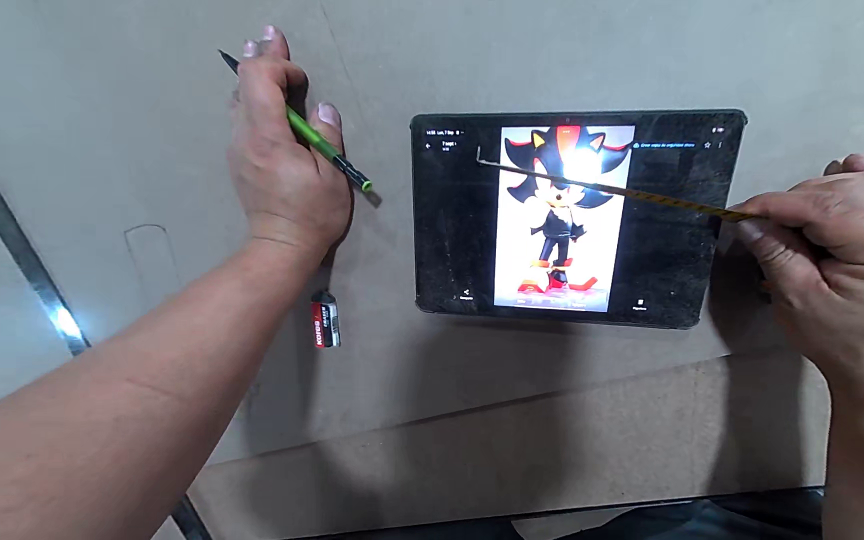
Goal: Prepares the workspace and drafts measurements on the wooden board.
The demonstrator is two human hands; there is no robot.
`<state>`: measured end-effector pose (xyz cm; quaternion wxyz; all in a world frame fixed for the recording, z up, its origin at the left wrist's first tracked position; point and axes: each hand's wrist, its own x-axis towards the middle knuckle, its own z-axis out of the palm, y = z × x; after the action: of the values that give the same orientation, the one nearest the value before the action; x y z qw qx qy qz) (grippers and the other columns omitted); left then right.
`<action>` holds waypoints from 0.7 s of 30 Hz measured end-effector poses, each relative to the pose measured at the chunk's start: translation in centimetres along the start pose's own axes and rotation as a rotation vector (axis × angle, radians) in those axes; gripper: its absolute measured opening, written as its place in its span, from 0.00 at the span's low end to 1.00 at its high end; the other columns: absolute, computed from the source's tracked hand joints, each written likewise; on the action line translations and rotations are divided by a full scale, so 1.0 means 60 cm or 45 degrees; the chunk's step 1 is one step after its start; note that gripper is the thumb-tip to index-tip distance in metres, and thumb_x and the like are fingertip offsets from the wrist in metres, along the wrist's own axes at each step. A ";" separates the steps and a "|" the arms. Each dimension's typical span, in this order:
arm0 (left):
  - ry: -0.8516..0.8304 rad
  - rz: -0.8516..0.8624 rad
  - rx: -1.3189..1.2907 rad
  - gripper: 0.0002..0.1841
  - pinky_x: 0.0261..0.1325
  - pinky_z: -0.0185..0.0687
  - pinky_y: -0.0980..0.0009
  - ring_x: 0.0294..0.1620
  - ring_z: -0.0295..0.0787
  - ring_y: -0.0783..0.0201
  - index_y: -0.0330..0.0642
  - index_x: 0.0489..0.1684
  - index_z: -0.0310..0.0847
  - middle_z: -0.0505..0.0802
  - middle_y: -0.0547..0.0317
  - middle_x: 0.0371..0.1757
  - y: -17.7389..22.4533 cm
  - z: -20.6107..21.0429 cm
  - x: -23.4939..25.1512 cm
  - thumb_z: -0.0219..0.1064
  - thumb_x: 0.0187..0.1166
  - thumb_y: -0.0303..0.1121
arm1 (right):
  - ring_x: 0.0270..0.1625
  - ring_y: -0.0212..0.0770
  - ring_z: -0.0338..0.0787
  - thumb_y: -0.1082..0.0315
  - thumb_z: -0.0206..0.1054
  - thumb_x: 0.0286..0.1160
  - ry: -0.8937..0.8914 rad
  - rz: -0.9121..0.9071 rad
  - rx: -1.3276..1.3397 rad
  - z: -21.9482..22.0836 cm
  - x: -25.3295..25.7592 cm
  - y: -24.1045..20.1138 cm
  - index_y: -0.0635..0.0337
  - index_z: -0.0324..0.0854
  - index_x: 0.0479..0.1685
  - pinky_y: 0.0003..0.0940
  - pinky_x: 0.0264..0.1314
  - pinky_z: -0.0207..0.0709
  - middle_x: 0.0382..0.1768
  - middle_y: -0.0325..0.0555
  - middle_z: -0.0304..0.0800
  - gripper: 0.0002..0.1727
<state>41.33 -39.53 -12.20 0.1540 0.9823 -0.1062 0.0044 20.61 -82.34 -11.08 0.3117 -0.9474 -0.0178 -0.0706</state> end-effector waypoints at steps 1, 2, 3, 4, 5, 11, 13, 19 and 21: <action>0.002 0.004 -0.006 0.26 0.89 0.61 0.63 0.90 0.65 0.66 0.45 0.79 0.69 0.75 0.57 0.87 0.001 0.000 0.000 0.49 0.90 0.50 | 0.61 0.47 0.91 0.60 0.64 0.87 0.001 0.003 0.002 0.000 0.000 -0.001 0.51 0.92 0.57 0.61 0.87 0.61 0.50 0.49 0.95 0.13; 0.001 0.013 -0.018 0.26 0.90 0.60 0.63 0.90 0.64 0.66 0.44 0.79 0.69 0.75 0.57 0.88 0.002 0.000 0.000 0.48 0.90 0.50 | 0.61 0.47 0.91 0.61 0.65 0.87 0.001 0.005 0.007 -0.001 0.001 -0.003 0.51 0.92 0.57 0.60 0.87 0.61 0.50 0.49 0.95 0.12; 0.010 0.028 -0.028 0.26 0.90 0.60 0.63 0.91 0.64 0.66 0.44 0.79 0.69 0.74 0.56 0.88 0.002 0.000 0.001 0.49 0.90 0.50 | 0.62 0.47 0.91 0.61 0.65 0.87 0.000 0.006 0.014 -0.003 0.001 -0.005 0.52 0.92 0.56 0.60 0.87 0.61 0.50 0.50 0.95 0.12; 0.017 0.042 -0.033 0.26 0.91 0.60 0.63 0.91 0.63 0.66 0.43 0.79 0.69 0.74 0.56 0.88 0.001 0.000 0.001 0.49 0.90 0.49 | 0.62 0.47 0.91 0.61 0.65 0.87 -0.001 0.007 0.016 -0.004 0.002 -0.006 0.52 0.92 0.56 0.60 0.87 0.62 0.50 0.50 0.95 0.12; 0.019 0.055 -0.031 0.27 0.91 0.59 0.63 0.91 0.63 0.65 0.42 0.80 0.68 0.74 0.55 0.88 0.001 0.000 0.001 0.48 0.91 0.49 | 0.61 0.47 0.91 0.61 0.65 0.87 -0.002 0.003 0.020 -0.005 0.002 -0.005 0.53 0.92 0.56 0.60 0.87 0.62 0.50 0.50 0.95 0.12; 0.029 0.064 -0.014 0.27 0.92 0.57 0.62 0.92 0.61 0.64 0.42 0.80 0.68 0.73 0.55 0.89 0.000 0.000 0.001 0.48 0.91 0.49 | 0.62 0.46 0.91 0.62 0.65 0.87 -0.004 0.019 0.054 -0.006 0.002 -0.006 0.53 0.92 0.56 0.61 0.87 0.62 0.50 0.49 0.94 0.12; 0.025 0.066 -0.017 0.26 0.92 0.56 0.62 0.92 0.61 0.64 0.42 0.80 0.68 0.72 0.54 0.89 0.001 0.000 0.000 0.48 0.91 0.49 | 0.61 0.46 0.91 0.62 0.65 0.86 -0.004 0.008 0.053 -0.007 0.003 -0.007 0.53 0.92 0.55 0.61 0.88 0.62 0.49 0.49 0.94 0.11; 0.044 0.086 -0.002 0.26 0.93 0.55 0.61 0.92 0.61 0.62 0.41 0.80 0.68 0.73 0.53 0.88 -0.002 0.001 0.000 0.48 0.91 0.48 | 0.62 0.48 0.91 0.60 0.65 0.87 -0.010 0.002 -0.011 -0.012 0.009 0.004 0.51 0.92 0.54 0.62 0.88 0.60 0.48 0.49 0.95 0.12; 0.041 0.071 0.008 0.27 0.92 0.56 0.61 0.92 0.61 0.63 0.42 0.81 0.67 0.73 0.55 0.89 -0.001 0.001 0.001 0.48 0.91 0.48 | 0.63 0.49 0.91 0.60 0.64 0.87 -0.008 -0.007 -0.019 -0.012 0.010 0.006 0.52 0.92 0.54 0.63 0.89 0.59 0.49 0.49 0.95 0.12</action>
<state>41.38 -39.53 -12.26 0.1524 0.9793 -0.1312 0.0249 21.13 -83.06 -10.59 0.3044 -0.9499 -0.0208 -0.0684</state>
